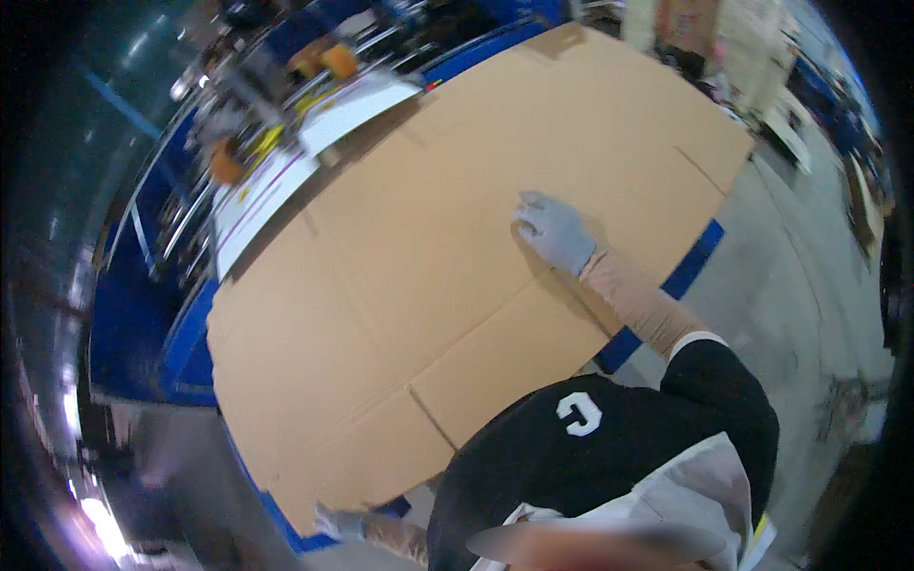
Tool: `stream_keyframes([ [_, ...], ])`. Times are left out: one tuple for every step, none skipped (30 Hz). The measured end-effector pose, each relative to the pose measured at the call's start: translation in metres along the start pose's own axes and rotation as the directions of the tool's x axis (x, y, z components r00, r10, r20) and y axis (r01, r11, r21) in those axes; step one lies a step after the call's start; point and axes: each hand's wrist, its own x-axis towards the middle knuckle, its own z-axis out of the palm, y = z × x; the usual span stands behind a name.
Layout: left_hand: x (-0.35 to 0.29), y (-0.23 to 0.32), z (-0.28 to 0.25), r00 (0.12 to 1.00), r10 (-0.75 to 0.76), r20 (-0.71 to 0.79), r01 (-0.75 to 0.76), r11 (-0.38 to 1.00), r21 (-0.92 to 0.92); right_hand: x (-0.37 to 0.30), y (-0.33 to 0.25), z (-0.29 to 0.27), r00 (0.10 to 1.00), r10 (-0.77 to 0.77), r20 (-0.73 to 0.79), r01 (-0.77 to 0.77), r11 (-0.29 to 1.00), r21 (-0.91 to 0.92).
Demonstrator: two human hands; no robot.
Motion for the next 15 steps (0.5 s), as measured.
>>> stream_keyframes([
  [-0.001,0.001,0.001,0.993,-0.117,0.026,0.12,0.985,-0.125,-0.013,0.008,-0.015,0.999,-0.003,-0.032,0.003,1.0,-0.014],
  [-0.003,0.003,0.001,0.985,-0.141,0.094,0.158,0.967,-0.202,-0.025,0.016,-0.029,0.99,0.124,-0.067,-0.126,0.992,-0.026],
  [-0.005,0.004,0.004,0.978,-0.14,0.151,0.177,0.949,-0.262,-0.036,0.023,-0.042,0.969,0.216,-0.118,-0.22,0.975,-0.019],
  [-0.007,0.006,0.005,0.971,-0.133,0.199,0.192,0.929,-0.315,-0.045,0.029,-0.051,0.939,0.31,-0.151,-0.313,0.95,0.003],
  [-0.008,0.006,0.007,0.961,-0.125,0.245,0.21,0.91,-0.358,-0.054,0.035,-0.061,0.917,0.334,-0.216,-0.344,0.939,-0.007],
  [-0.008,0.006,0.009,0.95,-0.118,0.288,0.229,0.891,-0.391,-0.061,0.039,-0.069,0.894,0.36,-0.268,-0.377,0.926,-0.013],
  [-0.007,0.005,0.009,0.939,-0.11,0.325,0.248,0.873,-0.42,-0.065,0.04,-0.074,0.859,0.408,-0.308,-0.433,0.902,-0.012],
  [-0.004,0.004,0.008,0.926,-0.104,0.362,0.268,0.856,-0.442,-0.068,0.041,-0.077,0.875,0.372,-0.309,-0.398,0.917,-0.024],
  [-0.001,0.002,0.005,0.914,-0.098,0.394,0.29,0.837,-0.464,-0.068,0.04,-0.079,0.881,0.361,-0.305,-0.388,0.921,-0.033],
  [0.002,0.001,0.001,0.897,-0.094,0.431,0.318,0.816,-0.483,-0.068,0.038,-0.079,0.888,0.353,-0.293,-0.382,0.923,-0.044],
  [0.004,-0.001,-0.004,0.882,-0.085,0.463,0.341,0.795,-0.502,-0.065,0.035,-0.078,0.895,0.35,-0.275,-0.365,0.931,-0.001],
  [0.004,-0.002,-0.008,0.865,-0.078,0.495,0.367,0.771,-0.52,-0.061,0.03,-0.076,0.905,0.35,-0.243,-0.351,0.935,0.041],
  [0.001,-0.003,-0.012,0.846,-0.075,0.528,0.4,0.745,-0.534,-0.055,0.025,-0.073,0.915,0.346,-0.21,-0.335,0.938,0.085],
  [-0.003,-0.002,-0.015,0.82,-0.081,0.566,0.447,0.707,-0.547,-0.049,0.019,-0.071,0.928,0.325,-0.183,-0.3,0.942,0.151],
  [-0.01,-0.001,-0.018,0.8,-0.1,0.592,0.487,0.684,-0.543,-0.041,0.012,-0.068,0.943,0.298,-0.151,-0.262,0.94,0.218],
])
